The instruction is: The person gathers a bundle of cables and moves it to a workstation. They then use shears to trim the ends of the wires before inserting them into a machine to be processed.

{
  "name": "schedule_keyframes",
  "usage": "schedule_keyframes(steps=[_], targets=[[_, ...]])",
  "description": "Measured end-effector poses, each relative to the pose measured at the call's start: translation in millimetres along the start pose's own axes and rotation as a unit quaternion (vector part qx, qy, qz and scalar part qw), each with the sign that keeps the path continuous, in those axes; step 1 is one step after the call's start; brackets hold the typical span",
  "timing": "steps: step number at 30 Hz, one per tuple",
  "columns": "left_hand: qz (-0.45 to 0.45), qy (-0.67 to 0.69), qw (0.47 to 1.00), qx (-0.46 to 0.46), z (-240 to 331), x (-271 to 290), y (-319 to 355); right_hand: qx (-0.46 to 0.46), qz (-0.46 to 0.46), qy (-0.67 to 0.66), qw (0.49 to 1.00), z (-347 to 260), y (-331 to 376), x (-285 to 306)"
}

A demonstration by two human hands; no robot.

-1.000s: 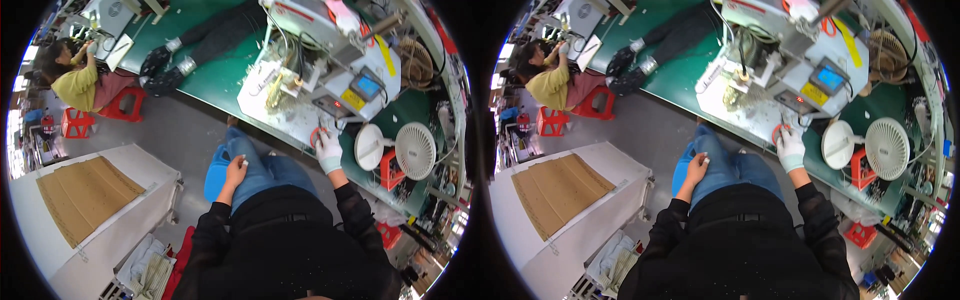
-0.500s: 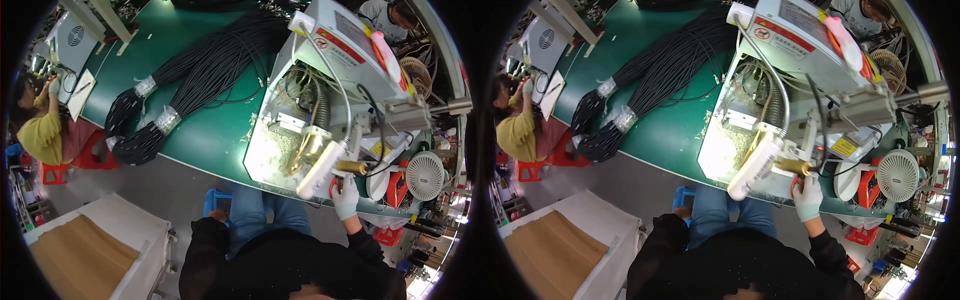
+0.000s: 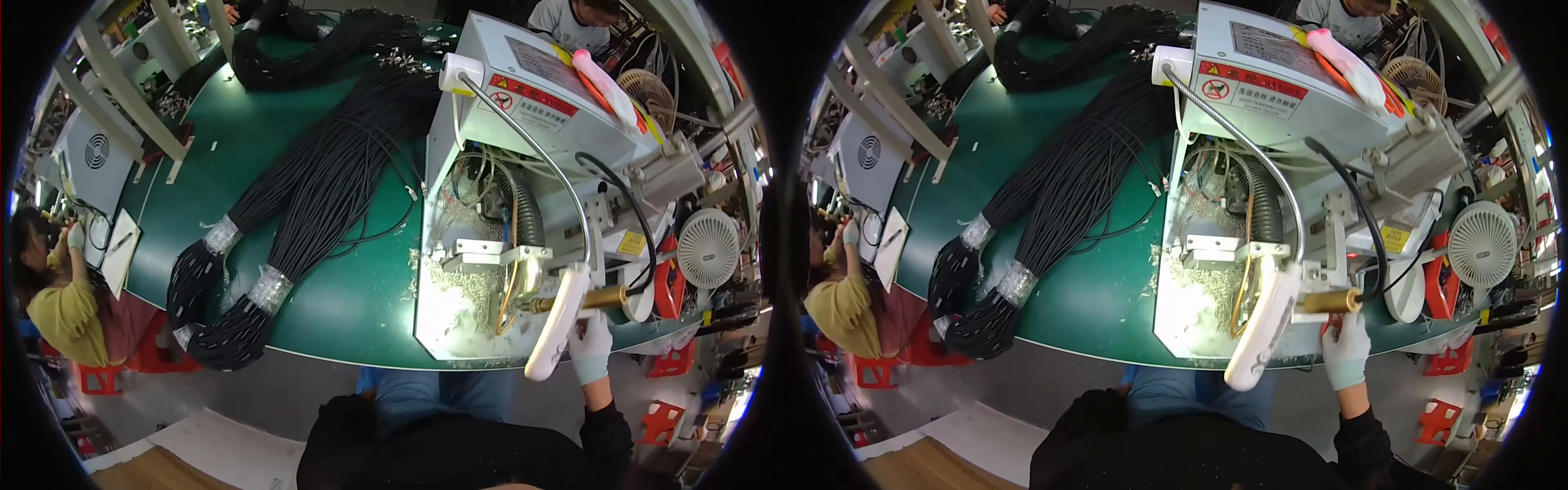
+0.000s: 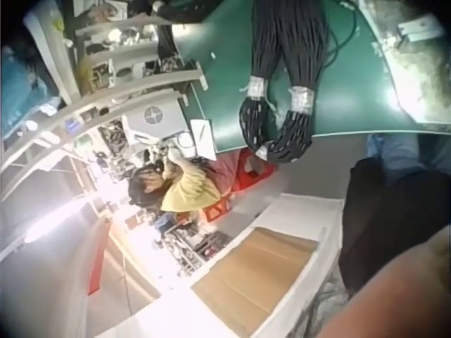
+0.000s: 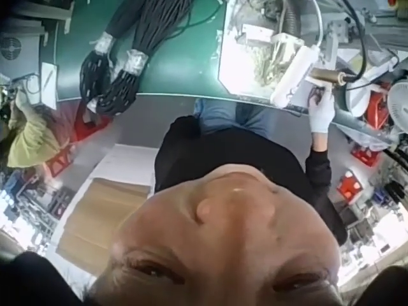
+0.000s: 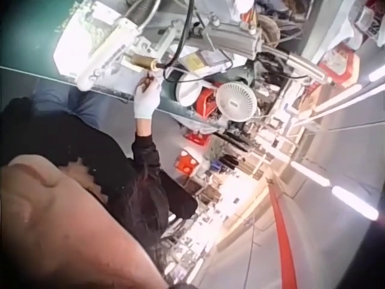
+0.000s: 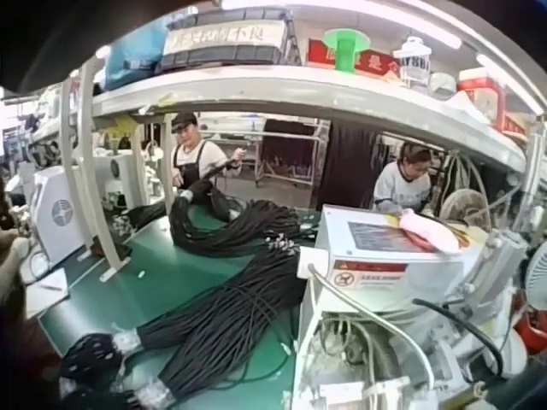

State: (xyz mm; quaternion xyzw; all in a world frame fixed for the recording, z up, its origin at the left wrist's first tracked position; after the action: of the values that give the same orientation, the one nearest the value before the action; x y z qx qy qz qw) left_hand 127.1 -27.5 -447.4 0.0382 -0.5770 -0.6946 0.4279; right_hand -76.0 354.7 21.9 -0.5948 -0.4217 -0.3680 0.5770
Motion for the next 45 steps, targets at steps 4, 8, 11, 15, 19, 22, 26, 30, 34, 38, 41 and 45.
schedule_keyframes(steps=[4,8,11,15,19,22,26,30,34,38,41,45], targets=[[0.072,0.017,0.995,-0.073,3.7,72.1,-14.8,-0.051,0.048,-0.071,0.995,-0.1,10.9,17.7],[0.084,-0.084,0.960,-0.254,43.3,178.1,54.9,-0.301,0.040,-0.296,0.905,17.0,76.4,43.0],[0.014,0.028,0.946,-0.322,52.1,225.7,172.1,-0.296,0.056,-0.409,0.861,4.9,110.4,71.1],[-0.098,0.173,0.904,-0.379,120.3,258.9,311.4,-0.351,0.009,-0.550,0.758,11.7,163.1,87.7],[0.070,0.156,0.856,-0.488,144.6,320.3,377.0,-0.318,0.006,-0.658,0.683,15.1,214.5,92.4],[0.353,0.085,0.789,-0.495,153.5,387.6,368.9,-0.279,0.035,-0.665,0.692,5.7,236.4,98.1],[0.578,-0.158,0.754,-0.269,166.3,463.3,290.5,-0.264,0.051,-0.678,0.684,-25.2,239.3,104.3],[0.695,-0.190,0.680,-0.135,221.6,450.3,239.7,-0.258,-0.029,-0.678,0.688,-37.3,227.1,81.0],[0.701,-0.149,0.671,-0.192,232.7,457.0,222.7,-0.271,-0.060,-0.621,0.733,-60.1,198.3,68.5],[0.558,-0.158,0.708,-0.403,236.7,442.3,269.3,-0.233,-0.096,-0.676,0.692,-82.1,159.9,67.5],[0.351,-0.118,0.794,-0.482,242.9,461.3,286.9,-0.159,-0.184,-0.689,0.683,-102.1,122.7,67.1],[0.549,-0.212,0.745,-0.315,208.8,558.1,244.0,-0.137,-0.234,-0.680,0.681,-115.3,87.9,61.8]])
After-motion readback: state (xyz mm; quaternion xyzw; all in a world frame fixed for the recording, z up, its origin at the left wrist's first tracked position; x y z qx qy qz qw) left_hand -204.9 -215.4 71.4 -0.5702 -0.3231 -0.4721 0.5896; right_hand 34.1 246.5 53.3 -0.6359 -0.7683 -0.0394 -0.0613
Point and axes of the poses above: each hand's wrist, its own y-axis away from the middle knuckle, its own x-axis out of the back of the hand, z = x × y, the point moved 3 cm from there along -y, towards the middle knuckle, and after that the axes turned 9 degrees about z, right-handed, at the moved point
